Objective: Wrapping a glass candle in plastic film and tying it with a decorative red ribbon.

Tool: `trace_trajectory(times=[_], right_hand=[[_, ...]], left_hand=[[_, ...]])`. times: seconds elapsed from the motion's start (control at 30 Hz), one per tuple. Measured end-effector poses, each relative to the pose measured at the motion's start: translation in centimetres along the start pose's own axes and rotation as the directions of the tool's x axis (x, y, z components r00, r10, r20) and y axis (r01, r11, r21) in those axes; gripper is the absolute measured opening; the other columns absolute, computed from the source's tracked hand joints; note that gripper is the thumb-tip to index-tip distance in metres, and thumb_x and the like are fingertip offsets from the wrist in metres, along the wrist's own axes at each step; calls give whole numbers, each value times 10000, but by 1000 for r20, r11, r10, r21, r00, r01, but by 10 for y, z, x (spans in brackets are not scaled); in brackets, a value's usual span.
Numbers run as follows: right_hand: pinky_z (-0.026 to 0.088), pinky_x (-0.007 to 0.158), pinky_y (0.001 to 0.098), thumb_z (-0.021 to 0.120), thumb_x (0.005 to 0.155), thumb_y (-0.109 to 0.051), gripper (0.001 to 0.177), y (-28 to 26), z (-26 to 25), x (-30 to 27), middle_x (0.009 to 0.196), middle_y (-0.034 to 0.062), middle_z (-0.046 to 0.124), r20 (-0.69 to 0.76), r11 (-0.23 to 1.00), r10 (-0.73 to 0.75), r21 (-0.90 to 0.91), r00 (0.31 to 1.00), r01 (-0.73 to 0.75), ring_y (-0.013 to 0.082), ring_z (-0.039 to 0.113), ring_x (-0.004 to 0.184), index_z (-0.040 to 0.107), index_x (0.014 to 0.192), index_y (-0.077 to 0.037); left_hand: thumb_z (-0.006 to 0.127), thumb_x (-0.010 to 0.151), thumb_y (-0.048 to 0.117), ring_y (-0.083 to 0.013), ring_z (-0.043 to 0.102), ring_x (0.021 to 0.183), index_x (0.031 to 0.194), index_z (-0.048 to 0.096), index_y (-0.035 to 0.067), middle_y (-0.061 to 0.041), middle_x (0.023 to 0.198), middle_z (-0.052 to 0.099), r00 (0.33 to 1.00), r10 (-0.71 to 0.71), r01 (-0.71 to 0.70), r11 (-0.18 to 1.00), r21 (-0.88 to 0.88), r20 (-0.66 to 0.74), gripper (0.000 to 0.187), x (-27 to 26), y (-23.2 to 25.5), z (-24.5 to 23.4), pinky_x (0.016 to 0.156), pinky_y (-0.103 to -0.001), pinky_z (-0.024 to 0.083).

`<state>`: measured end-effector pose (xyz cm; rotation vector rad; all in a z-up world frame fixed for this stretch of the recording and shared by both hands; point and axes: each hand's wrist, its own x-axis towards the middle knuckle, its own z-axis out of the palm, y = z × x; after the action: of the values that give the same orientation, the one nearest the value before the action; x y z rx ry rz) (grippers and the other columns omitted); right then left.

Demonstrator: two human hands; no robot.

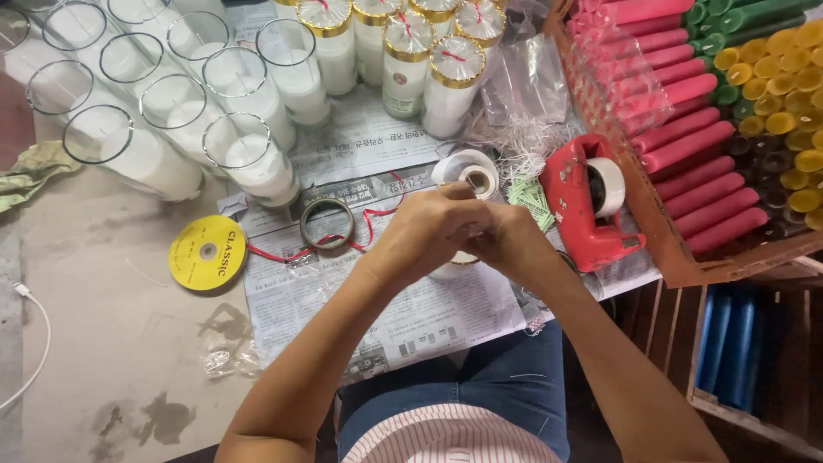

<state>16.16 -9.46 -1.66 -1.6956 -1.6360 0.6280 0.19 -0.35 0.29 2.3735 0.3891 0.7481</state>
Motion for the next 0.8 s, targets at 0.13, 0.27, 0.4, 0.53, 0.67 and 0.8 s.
trace_trajectory(times=[0.13,0.27,0.4,0.53,0.67,0.8], right_hand=[[535,607,340,814,728,11,173,43,9,2,608,73,653,28,992,13,123,1000,-16,170,664,640,678,632,-36],[507,562,321,780,751,-81,290,13,-3,2,474,68,629,32,958,205,198,978,-207,165,618,496,656,489,-71],[480,608,240,792,852,-73,80,-29,-28,5,689,47,707,33,942,51,330,998,-60,83,606,675,776,927,-53],[515,595,334,810,841,-104,94,-45,-38,10,688,135,698,40,991,-105,85,994,102,187,686,673,776,928,-90],[554,635,355,792,837,-75,95,-44,-36,4,726,109,725,-1,986,-168,13,986,168,286,739,740,772,922,-113],[498,544,307,781,856,-82,34,-32,-35,-6,610,82,662,-77,990,-42,129,996,52,161,640,599,767,877,-105]], left_hand=[[691,882,108,-321,686,755,911,668,217,-17,868,662,992,88,-81,994,75,-92,114,0,20,10,652,-417,582],[716,890,94,-279,697,854,1034,691,244,5,884,650,971,57,-115,964,-242,-234,209,-1,11,6,726,-394,586],[939,635,486,-379,600,1202,1397,531,121,-165,1356,581,983,-59,18,973,-230,-173,939,-13,-7,7,1055,-481,449],[929,654,419,-330,573,1293,981,734,125,-67,1191,709,999,36,-42,960,-277,-23,481,10,-49,46,1098,-418,406],[868,688,213,-394,611,1148,768,673,58,-107,977,719,988,152,-129,901,-413,22,261,15,-58,50,1026,-449,455],[759,869,310,-354,616,1112,850,710,89,-98,1000,696,986,159,-128,901,-414,42,227,6,-45,33,985,-460,469]])
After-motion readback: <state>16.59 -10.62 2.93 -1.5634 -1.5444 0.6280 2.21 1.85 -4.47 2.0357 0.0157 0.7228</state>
